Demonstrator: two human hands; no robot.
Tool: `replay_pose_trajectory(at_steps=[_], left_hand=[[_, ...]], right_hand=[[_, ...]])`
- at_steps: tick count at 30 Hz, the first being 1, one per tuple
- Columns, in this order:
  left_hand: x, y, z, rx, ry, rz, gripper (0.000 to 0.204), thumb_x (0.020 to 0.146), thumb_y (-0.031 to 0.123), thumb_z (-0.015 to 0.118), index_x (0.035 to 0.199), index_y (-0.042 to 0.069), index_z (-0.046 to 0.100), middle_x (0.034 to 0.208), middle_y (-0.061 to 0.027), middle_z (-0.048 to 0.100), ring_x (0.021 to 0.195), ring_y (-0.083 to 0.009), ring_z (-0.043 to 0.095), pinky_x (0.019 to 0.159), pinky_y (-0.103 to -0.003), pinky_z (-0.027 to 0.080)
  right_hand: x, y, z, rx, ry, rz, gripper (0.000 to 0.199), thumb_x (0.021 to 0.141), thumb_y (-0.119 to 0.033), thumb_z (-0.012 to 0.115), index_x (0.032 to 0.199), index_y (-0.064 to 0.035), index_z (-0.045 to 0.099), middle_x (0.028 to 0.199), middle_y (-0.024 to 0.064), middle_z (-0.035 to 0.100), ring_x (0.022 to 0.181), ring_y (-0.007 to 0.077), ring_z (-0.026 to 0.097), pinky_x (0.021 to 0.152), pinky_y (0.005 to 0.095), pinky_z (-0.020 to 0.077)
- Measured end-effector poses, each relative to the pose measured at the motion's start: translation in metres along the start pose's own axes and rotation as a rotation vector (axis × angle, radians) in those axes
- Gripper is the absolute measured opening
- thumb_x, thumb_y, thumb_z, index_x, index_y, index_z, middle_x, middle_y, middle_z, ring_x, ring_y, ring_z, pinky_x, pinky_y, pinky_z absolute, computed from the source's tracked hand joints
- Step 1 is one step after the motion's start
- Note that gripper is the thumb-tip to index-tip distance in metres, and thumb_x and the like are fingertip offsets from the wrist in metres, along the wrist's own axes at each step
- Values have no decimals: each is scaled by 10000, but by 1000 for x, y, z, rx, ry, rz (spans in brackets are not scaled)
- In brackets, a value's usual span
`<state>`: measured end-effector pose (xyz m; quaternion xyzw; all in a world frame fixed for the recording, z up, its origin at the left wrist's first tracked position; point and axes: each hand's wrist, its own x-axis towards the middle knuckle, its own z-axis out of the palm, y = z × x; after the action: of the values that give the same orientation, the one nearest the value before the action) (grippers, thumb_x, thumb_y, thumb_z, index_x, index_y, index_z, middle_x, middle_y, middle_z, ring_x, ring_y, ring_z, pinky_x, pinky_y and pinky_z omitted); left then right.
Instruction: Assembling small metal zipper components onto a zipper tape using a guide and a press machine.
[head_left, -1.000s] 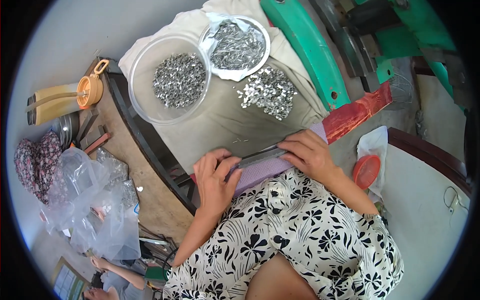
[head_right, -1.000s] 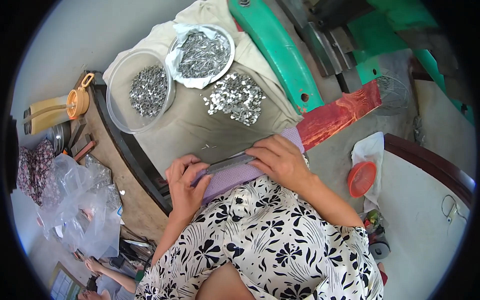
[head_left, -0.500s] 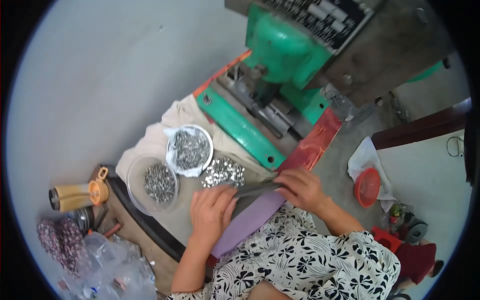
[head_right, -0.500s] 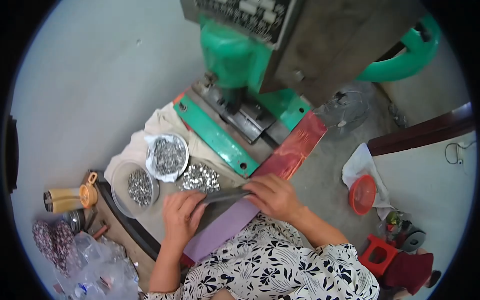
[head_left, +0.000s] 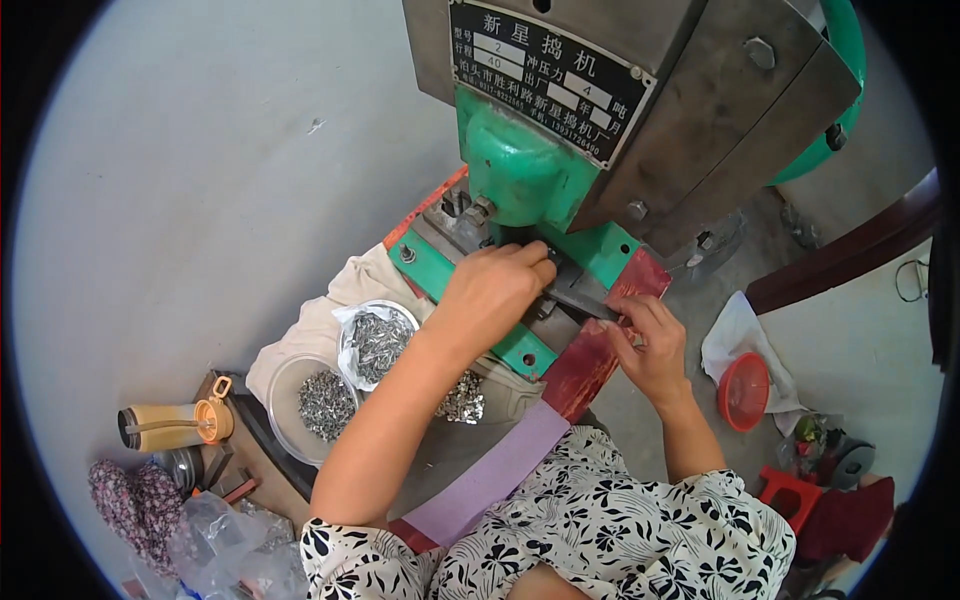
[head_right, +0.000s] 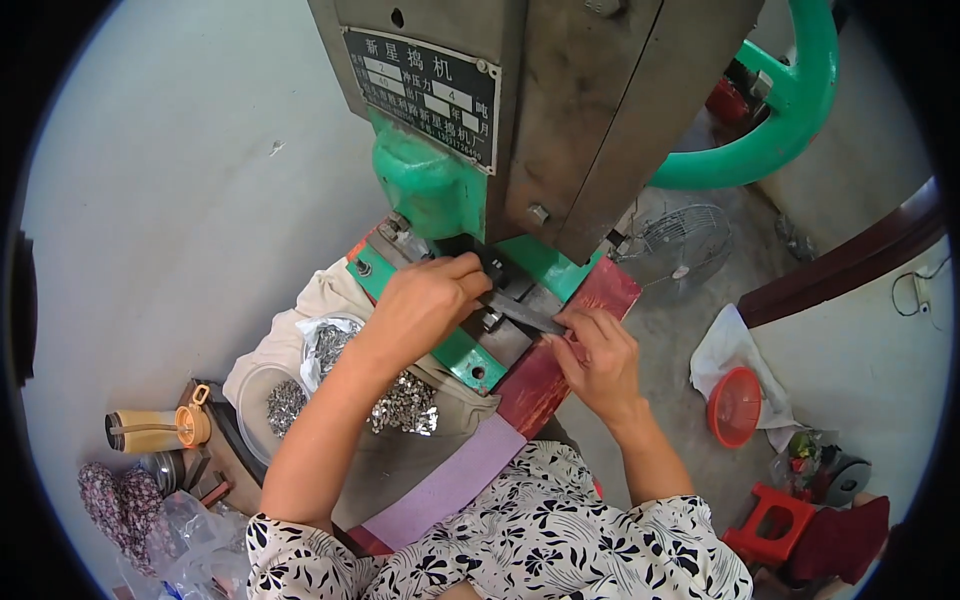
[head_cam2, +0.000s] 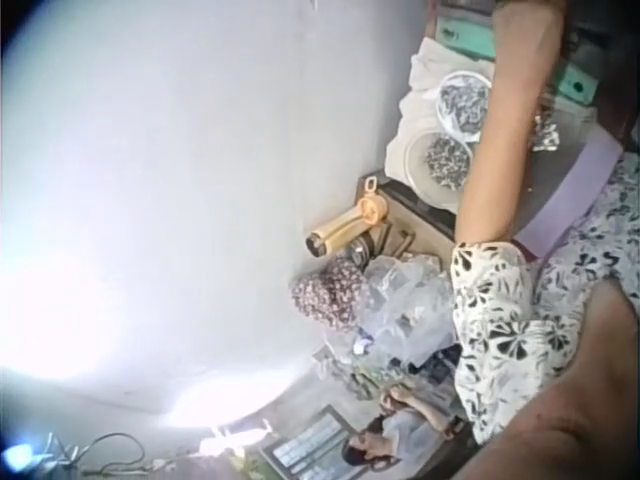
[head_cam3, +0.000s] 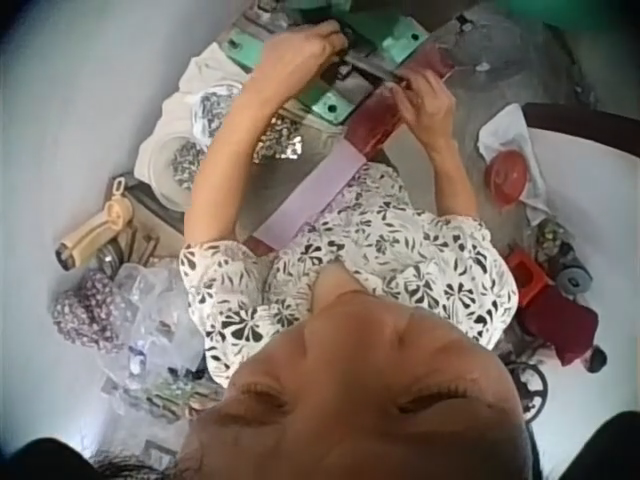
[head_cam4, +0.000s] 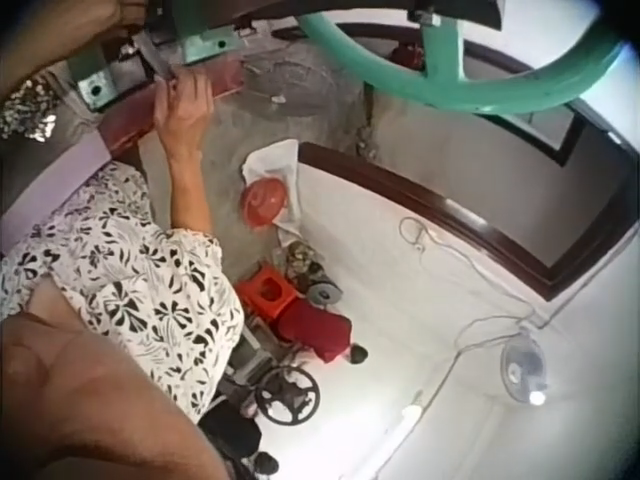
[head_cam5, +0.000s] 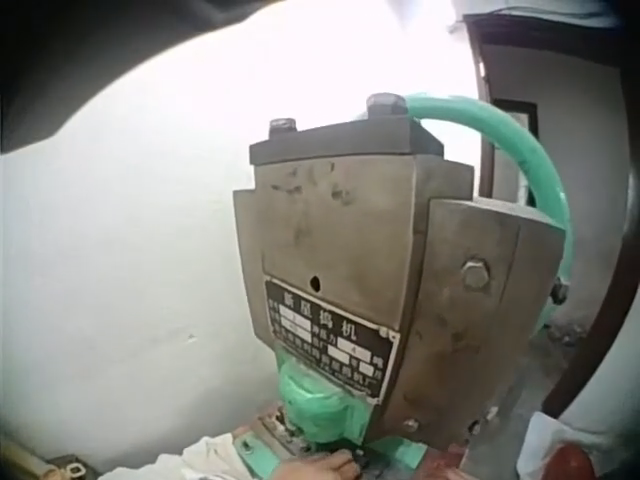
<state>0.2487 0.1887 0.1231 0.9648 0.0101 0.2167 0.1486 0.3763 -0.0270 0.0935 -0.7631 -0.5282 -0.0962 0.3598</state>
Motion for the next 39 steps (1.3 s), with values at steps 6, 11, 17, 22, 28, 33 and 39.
replay_pose_trajectory(at_steps=[6, 11, 17, 22, 28, 33, 39], left_hand=[[11, 13, -2, 112, -123, 153, 105, 779, 135, 611, 836, 54, 648, 894, -58, 583, 859, -229, 638, 757, -361, 536], [7, 15, -4, 192, -128, 131, 95, 773, 132, 615, 823, 69, 667, 898, -35, 579, 892, -207, 613, 768, -348, 523], [-15, 33, 2, 265, -191, 123, 239, 791, 154, 606, 976, 36, 701, 1016, -32, 609, 1019, -185, 582, 847, -326, 473], [-45, 37, 31, 255, -68, 30, 504, 839, 151, 555, 1319, 2, 589, 1346, -100, 587, 1267, -224, 542, 975, -330, 447], [-51, 44, 41, 194, 10, -59, 509, 852, 131, 545, 1347, 19, 577, 1392, -104, 566, 1298, -233, 533, 1023, -344, 428], [-57, 44, 50, 174, 39, -108, 515, 853, 117, 541, 1359, 24, 570, 1420, -93, 553, 1338, -233, 510, 1041, -344, 418], [-63, 46, 59, 73, 104, -165, 571, 819, 83, 554, 1389, 38, 552, 1454, -89, 534, 1375, -243, 485, 1052, -360, 417]], right_hand=[[-17, -13, -16, -43, -71, 44, 229, 745, -40, 802, 936, -5, 682, 845, 103, 666, 674, 214, 650, 606, 323, 509], [-7, -20, -9, -27, -81, 62, 223, 744, -79, 799, 935, -31, 694, 829, 79, 646, 683, 242, 625, 608, 358, 504], [5, -19, 16, 44, -90, 54, 208, 752, -88, 795, 929, -35, 701, 834, 88, 653, 706, 260, 646, 615, 355, 519], [19, -8, 34, 134, -128, 104, 221, 790, -101, 789, 986, -26, 719, 870, 87, 676, 738, 223, 674, 639, 326, 530], [53, 47, 42, 427, -190, 91, 263, 950, -157, 668, 1174, -21, 692, 1004, 72, 713, 911, 141, 660, 808, 286, 522], [74, 44, 65, 522, -447, 249, 243, 958, -94, 592, 1170, -5, 673, 1037, 95, 705, 988, 159, 637, 884, 305, 492], [79, 63, 81, 430, -565, 305, 223, 960, -35, 534, 1156, 19, 624, 1018, 90, 670, 947, 139, 590, 864, 288, 468]])
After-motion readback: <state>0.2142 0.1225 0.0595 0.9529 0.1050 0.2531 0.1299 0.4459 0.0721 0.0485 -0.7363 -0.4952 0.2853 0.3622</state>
